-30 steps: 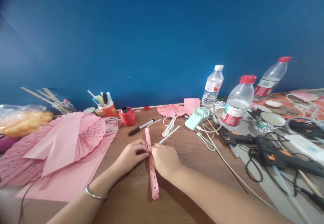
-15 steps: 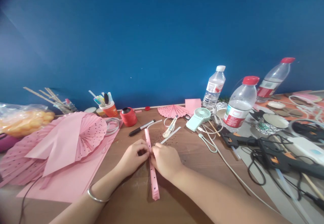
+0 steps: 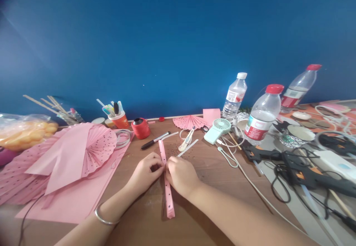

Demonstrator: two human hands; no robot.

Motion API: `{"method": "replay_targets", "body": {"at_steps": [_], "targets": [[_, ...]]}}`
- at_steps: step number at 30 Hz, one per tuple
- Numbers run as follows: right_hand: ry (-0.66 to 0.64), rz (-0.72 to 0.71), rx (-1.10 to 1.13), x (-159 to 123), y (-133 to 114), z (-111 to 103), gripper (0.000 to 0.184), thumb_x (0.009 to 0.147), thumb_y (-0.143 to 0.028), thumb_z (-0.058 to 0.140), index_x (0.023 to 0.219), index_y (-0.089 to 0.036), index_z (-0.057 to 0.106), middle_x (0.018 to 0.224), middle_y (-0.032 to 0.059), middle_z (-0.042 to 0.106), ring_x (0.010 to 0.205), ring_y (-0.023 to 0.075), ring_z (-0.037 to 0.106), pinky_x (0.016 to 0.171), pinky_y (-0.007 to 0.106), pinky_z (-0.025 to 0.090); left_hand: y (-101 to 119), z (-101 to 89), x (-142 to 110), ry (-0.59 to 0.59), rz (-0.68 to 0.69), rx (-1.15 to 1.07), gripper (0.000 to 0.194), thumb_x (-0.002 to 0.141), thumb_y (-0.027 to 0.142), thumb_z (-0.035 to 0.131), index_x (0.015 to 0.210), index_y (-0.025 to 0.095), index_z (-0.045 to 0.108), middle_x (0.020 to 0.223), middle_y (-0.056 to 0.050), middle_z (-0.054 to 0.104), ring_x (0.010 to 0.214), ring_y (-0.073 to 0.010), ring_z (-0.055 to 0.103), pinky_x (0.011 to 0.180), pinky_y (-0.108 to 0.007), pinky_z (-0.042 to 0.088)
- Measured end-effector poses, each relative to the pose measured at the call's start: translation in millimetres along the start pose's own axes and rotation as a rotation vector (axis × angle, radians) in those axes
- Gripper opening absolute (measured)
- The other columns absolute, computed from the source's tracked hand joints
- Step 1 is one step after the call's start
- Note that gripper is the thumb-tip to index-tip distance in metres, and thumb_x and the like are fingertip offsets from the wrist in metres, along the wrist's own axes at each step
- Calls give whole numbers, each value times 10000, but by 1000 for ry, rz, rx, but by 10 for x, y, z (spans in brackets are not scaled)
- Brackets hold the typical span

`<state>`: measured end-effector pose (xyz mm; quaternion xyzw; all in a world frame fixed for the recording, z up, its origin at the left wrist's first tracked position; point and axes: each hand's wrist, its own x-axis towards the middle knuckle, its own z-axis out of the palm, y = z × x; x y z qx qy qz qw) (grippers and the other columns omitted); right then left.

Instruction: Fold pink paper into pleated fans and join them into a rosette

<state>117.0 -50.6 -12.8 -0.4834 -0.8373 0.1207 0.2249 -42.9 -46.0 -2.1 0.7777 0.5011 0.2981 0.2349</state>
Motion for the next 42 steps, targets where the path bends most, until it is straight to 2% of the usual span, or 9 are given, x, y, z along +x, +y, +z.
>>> {"method": "replay_targets", "body": {"at_steps": [6,10,19,28,33,38,42], "targets": [[18,30,149,18,4,-17,74,731,-132,522,692,-188,552,740,-7,590,710,133,538,624,213,350,26,-43,-1,-12,136,176,154,751,136,500,713,200,635,817,-17,550,762,-137,508,731,-269,396],[30,51,256,33,23,-9,62,707,-130,542,681,-184,560,728,-7,599,680,129,539,613,212,359,27,-65,14,-35,168,185,133,737,120,499,704,190,606,848,-20,534,776,-140,502,730,-265,394],[49,31,320,49,49,9,70,726,-118,513,704,-174,547,761,15,572,712,132,535,647,223,386,62,-100,49,-120,84,-28,139,738,90,450,666,175,533,880,-20,516,837,-135,508,786,-254,391],[27,20,314,44,38,-14,73,745,-112,507,726,-170,546,783,21,565,735,138,528,669,232,388,63,-114,60,-158,18,-53,141,737,129,461,624,181,530,863,-18,537,825,-153,513,788,-283,390],[93,32,298,37,-8,-78,97,742,-98,486,748,-187,522,787,1,540,731,125,507,657,220,365,35,-65,77,-135,4,-45,160,724,118,469,615,185,564,860,-19,558,822,-160,517,790,-291,393],[31,78,237,15,-38,-97,67,717,-177,555,669,-191,511,706,-22,519,660,114,485,593,210,331,1,-24,96,-124,-23,-34,158,708,125,483,604,184,586,861,-22,564,803,-162,518,783,-297,399],[13,92,233,15,-35,-90,74,683,-155,582,686,-193,519,722,-27,532,662,110,490,581,205,324,-3,-33,102,-128,-19,-46,161,701,126,489,573,182,570,842,-14,565,794,-155,523,766,-279,397]]}}
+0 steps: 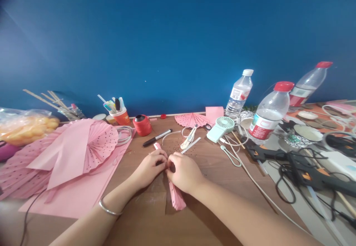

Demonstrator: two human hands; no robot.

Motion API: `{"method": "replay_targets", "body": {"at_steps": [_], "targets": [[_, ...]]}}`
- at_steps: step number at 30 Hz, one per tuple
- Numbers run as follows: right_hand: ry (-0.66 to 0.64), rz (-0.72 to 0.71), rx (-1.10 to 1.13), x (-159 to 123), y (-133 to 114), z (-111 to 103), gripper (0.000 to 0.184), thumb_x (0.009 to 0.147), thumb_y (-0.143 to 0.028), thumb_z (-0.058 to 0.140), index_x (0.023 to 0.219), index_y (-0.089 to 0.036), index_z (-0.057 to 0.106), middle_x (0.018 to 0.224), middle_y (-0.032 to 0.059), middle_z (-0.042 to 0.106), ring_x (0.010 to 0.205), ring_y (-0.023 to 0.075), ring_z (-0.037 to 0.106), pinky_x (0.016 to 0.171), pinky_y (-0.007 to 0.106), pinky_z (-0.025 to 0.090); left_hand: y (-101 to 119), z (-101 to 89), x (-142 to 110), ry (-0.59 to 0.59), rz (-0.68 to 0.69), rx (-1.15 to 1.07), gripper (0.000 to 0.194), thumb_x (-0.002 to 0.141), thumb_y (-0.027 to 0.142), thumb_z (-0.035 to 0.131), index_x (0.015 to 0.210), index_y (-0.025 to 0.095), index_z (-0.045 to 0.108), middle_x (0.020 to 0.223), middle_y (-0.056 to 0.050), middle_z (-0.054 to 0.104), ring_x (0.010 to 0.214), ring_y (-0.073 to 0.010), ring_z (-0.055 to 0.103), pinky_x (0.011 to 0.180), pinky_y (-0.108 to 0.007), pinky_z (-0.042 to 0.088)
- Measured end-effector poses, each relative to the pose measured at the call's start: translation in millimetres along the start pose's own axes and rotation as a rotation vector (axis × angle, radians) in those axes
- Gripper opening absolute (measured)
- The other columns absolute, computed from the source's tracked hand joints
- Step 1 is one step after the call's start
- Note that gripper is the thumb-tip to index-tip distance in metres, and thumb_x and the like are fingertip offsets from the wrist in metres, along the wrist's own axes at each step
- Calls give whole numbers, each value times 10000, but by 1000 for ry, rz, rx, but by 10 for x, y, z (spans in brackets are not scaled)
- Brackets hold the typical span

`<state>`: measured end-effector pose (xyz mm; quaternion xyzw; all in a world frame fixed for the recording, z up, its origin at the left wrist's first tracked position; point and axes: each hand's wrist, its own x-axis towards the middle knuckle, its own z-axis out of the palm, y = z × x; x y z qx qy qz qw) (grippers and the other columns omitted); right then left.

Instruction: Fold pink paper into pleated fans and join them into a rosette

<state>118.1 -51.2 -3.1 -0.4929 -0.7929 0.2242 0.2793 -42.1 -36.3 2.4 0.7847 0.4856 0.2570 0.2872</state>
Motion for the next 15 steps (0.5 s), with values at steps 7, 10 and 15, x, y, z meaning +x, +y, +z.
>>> {"method": "replay_targets", "body": {"at_steps": [7,10,15], "targets": [[-31,17,15,18,20,-3,52,702,-139,559,675,-183,564,718,-8,557,655,117,511,570,203,345,9,-15,7,-17,-25,-27,166,719,155,483,583,182,573,859,-21,571,800,-158,525,772,-278,397],[-23,16,16,22,35,4,52,697,-136,566,682,-184,578,717,-6,556,651,117,515,570,205,347,0,-11,7,-18,-31,-40,172,723,165,483,575,181,569,859,-21,573,802,-158,525,776,-276,394],[-7,2,33,28,63,26,57,703,-138,567,679,-188,580,711,-9,552,636,113,508,569,207,342,-23,-3,1,-14,-22,-48,168,719,152,491,570,181,565,869,-6,570,802,-148,523,769,-264,386]]}}
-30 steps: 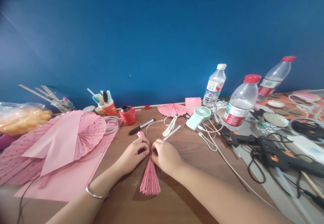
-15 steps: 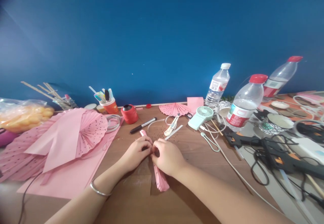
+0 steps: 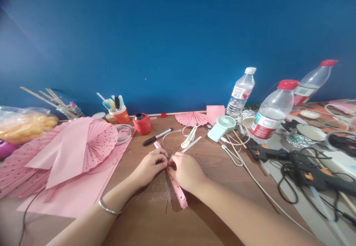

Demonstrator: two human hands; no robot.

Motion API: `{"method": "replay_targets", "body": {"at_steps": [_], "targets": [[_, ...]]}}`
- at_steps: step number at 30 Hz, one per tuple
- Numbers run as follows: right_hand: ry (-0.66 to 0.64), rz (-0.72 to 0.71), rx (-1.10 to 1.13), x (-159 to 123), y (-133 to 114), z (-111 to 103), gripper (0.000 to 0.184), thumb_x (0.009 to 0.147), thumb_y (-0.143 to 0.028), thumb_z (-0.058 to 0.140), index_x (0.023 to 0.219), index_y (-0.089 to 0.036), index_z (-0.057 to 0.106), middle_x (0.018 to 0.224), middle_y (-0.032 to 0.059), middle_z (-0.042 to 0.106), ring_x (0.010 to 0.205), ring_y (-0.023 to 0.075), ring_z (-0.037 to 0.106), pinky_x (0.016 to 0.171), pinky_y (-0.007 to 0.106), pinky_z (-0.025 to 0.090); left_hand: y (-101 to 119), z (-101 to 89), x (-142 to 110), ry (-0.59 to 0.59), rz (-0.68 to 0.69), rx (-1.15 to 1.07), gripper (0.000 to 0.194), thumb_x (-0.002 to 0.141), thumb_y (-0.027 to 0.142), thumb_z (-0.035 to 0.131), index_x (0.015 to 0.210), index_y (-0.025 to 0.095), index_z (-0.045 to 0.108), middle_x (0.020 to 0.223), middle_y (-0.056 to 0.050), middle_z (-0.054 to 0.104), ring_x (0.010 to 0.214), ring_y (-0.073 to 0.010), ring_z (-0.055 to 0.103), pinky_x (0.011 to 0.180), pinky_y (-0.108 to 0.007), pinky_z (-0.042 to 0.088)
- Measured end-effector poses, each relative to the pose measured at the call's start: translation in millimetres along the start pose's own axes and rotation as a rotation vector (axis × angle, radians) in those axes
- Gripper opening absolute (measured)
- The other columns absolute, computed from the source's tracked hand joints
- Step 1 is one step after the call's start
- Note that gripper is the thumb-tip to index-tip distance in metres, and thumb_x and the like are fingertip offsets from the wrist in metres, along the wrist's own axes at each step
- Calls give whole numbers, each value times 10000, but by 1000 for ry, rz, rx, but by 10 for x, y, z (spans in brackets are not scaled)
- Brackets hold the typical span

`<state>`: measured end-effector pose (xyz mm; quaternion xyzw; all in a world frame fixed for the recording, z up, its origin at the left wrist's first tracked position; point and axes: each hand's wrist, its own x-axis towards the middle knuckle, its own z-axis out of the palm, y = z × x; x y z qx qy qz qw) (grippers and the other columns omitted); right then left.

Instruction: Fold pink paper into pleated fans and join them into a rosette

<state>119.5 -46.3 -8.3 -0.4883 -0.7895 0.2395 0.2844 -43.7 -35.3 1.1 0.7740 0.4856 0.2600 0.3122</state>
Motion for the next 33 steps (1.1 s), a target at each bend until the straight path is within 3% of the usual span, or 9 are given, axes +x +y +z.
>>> {"method": "replay_targets", "body": {"at_steps": [18,25,33], "targets": [[15,-72,-124,-17,-6,34,104,767,-177,504,697,-184,581,727,1,570,685,124,536,617,213,358,-6,25,4,-2,-47,-69,182,727,177,489,573,173,585,875,-19,563,791,-152,521,726,-257,395],[41,-66,-124,-10,-3,51,108,743,-146,502,649,-177,546,693,3,565,655,123,524,604,212,343,-7,42,10,7,-61,-64,174,724,176,494,578,172,589,879,-17,559,798,-147,518,729,-246,391],[27,-35,-105,12,30,69,78,659,-140,529,611,-183,485,643,-24,510,601,103,469,540,204,283,-16,44,26,-5,24,32,161,692,124,508,547,175,554,837,0,562,796,-141,512,770,-253,376]]}}
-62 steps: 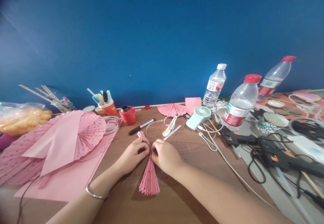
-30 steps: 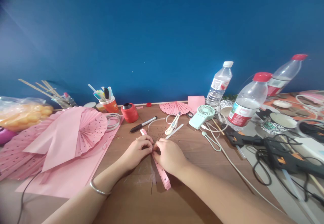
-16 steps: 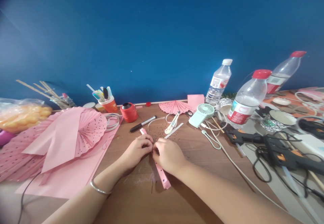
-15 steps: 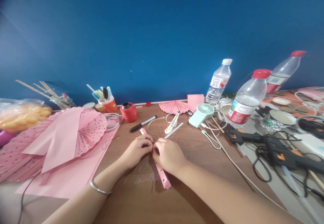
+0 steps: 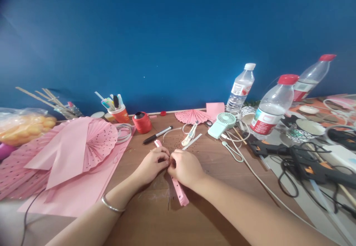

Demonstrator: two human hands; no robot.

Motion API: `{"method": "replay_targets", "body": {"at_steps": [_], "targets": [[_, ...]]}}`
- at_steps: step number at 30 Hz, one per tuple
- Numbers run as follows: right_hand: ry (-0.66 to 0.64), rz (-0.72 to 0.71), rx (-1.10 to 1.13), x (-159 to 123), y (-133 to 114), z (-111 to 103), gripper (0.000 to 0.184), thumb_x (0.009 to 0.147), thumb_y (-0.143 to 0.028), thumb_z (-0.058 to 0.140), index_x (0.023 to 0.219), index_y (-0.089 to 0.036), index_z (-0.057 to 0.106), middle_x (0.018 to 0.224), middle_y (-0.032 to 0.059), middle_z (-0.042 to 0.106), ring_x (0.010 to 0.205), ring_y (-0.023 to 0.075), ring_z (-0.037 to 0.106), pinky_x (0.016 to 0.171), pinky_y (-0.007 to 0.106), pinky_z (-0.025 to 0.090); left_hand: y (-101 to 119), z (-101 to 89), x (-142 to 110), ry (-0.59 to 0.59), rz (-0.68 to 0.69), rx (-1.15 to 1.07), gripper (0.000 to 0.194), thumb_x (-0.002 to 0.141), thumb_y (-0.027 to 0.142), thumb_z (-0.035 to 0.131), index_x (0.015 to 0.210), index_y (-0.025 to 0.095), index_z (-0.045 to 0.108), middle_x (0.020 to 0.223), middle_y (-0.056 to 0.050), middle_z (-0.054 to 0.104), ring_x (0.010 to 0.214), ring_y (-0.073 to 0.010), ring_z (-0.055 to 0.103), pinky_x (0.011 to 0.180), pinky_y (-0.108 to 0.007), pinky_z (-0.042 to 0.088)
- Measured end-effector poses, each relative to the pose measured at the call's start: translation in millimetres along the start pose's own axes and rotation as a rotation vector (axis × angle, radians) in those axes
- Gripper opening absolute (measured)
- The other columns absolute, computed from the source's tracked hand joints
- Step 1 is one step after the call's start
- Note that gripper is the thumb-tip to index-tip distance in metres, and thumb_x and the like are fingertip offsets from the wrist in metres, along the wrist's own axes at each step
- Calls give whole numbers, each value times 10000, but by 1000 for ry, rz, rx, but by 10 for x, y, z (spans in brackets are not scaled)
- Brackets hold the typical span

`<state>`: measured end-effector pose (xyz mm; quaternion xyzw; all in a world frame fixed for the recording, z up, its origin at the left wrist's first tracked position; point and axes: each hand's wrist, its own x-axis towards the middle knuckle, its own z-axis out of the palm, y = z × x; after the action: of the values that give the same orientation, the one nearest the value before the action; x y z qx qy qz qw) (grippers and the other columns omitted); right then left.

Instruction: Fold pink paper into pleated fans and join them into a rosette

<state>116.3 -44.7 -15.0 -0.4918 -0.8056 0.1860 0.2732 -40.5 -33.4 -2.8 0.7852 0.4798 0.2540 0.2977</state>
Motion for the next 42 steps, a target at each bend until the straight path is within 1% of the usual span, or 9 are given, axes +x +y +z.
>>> {"method": "replay_targets", "body": {"at_steps": [6,12,15,18,22,27,34,39,42], "targets": [[-29,40,-5,-3,-8,-31,122,665,-180,540,586,-182,447,618,-34,479,559,91,421,505,209,242,-7,-1,-1,19,-7,-17,168,708,113,481,572,175,558,836,0,561,783,-132,519,757,-246,384],[14,47,8,-24,-47,-70,70,684,-190,550,699,-194,482,719,-25,509,639,107,461,552,206,280,-11,-7,9,21,4,-15,154,707,121,499,576,173,561,820,-6,566,784,-138,523,755,-248,388],[-10,21,27,-24,-31,-55,14,720,-198,533,708,-198,526,732,-19,532,657,111,487,573,209,299,-12,-7,9,22,3,-18,158,711,118,494,579,173,563,810,-5,570,777,-136,525,758,-249,388],[-25,1,39,-16,-2,-37,91,744,-175,502,670,-195,550,701,-14,541,650,112,500,581,213,308,-12,-6,6,19,1,-12,161,711,117,493,580,174,565,813,-4,573,776,-135,524,762,-249,386],[-9,25,64,-7,16,-46,77,709,-148,523,649,-189,548,679,-13,542,631,111,499,562,211,310,-3,-11,4,21,-15,0,158,711,121,498,580,176,567,829,-1,573,785,-135,523,781,-253,378],[10,40,96,0,7,-93,122,691,-112,498,595,-182,524,636,-14,530,603,109,484,551,211,308,17,-20,-1,12,-22,4,159,713,131,502,576,179,565,832,-2,575,794,-139,524,792,-256,376],[36,92,128,3,-19,-134,118,671,-84,462,610,-185,472,638,-21,508,606,111,469,562,209,324,33,-24,0,13,-37,21,153,713,147,505,580,182,572,843,-6,582,799,-147,527,795,-265,382],[-50,53,135,20,-40,-167,70,691,-145,526,648,-180,568,675,1,557,648,130,502,580,223,342,21,-19,8,12,-31,48,150,713,142,500,590,181,577,834,-8,586,782,-147,530,783,-267,390],[-127,86,138,50,-18,-179,87,675,-144,525,615,-175,579,638,-4,576,612,124,511,554,220,338,14,-14,7,6,-21,74,145,705,134,505,584,179,572,827,-4,587,771,-143,530,787,-268,388]]}}
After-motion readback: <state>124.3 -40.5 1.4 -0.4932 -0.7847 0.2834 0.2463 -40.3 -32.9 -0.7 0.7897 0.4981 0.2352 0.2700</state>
